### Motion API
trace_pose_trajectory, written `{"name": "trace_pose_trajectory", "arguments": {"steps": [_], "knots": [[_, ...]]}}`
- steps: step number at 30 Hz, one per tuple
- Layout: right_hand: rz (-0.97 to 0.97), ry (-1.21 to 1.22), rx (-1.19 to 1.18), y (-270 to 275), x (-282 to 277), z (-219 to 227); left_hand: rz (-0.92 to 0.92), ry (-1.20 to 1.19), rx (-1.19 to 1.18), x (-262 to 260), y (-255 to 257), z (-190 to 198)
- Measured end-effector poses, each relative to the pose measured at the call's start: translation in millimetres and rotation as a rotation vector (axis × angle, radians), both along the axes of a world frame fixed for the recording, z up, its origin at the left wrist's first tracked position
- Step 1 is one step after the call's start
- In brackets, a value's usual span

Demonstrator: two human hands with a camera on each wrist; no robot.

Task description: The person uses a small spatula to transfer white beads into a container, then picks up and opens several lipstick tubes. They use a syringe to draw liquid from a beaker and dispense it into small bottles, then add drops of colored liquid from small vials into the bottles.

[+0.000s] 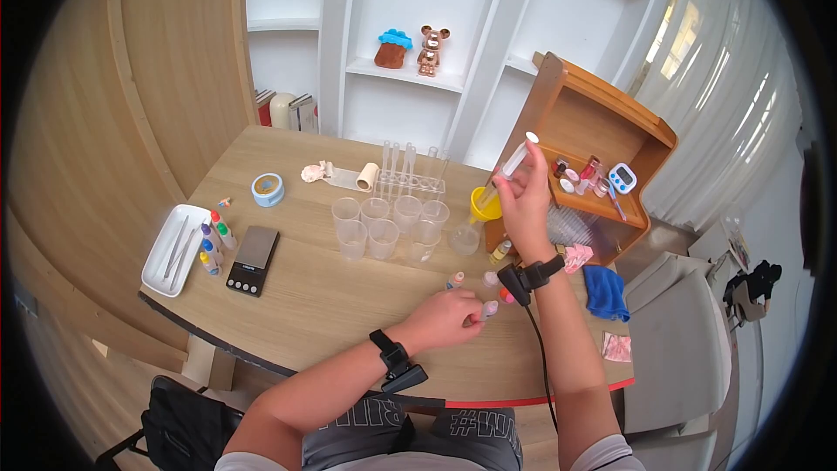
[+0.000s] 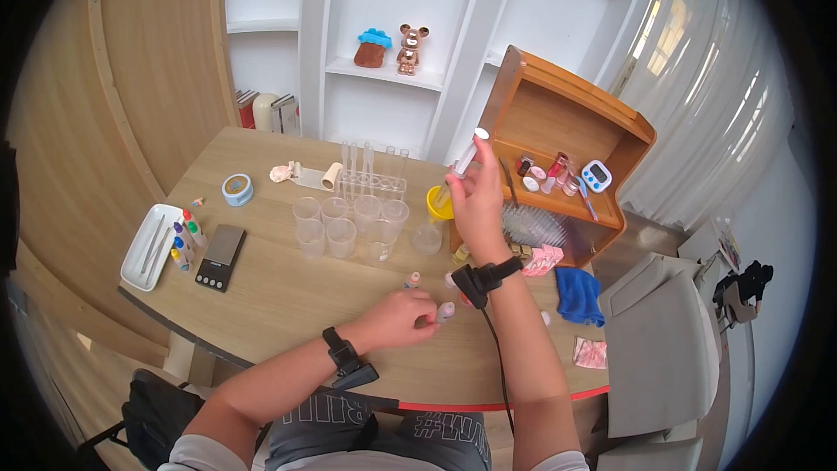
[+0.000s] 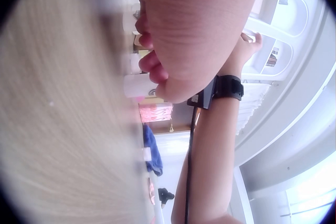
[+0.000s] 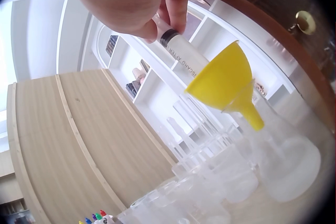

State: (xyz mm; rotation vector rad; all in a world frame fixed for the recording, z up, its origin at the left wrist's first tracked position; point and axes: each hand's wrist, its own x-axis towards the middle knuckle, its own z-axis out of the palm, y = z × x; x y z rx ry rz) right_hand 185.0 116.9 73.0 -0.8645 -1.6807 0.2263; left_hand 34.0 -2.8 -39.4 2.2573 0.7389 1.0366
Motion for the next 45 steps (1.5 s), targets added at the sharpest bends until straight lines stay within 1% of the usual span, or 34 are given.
{"name": "trace_pose_trajectory", "arguments": {"steps": [6,21,27,32,35,38,41,45], "knots": [[-0.033,-0.048,-0.011,-2,1,5,0.003,0.003,-0.007,0,0,-1],[-0.040,-0.109,-0.049,-10,1,16,0.002,-0.016,-0.003,1,0,-2],[-0.025,-0.020,-0.029,-1,8,11,0.012,-0.020,-0.014,1,0,-3],[0.016,0.073,0.055,-9,12,28,0.057,0.003,-0.069,1,0,-4],[0.003,0.075,0.087,-14,15,39,0.083,0.040,-0.214,4,-4,1],[-0.009,0.108,0.093,-21,16,48,0.125,0.062,-0.242,5,-8,6],[-0.010,0.137,0.090,-27,17,54,0.129,0.158,-0.209,9,-8,5],[-0.015,0.145,0.109,-32,20,57,0.142,0.136,-0.229,15,-8,3]]}}
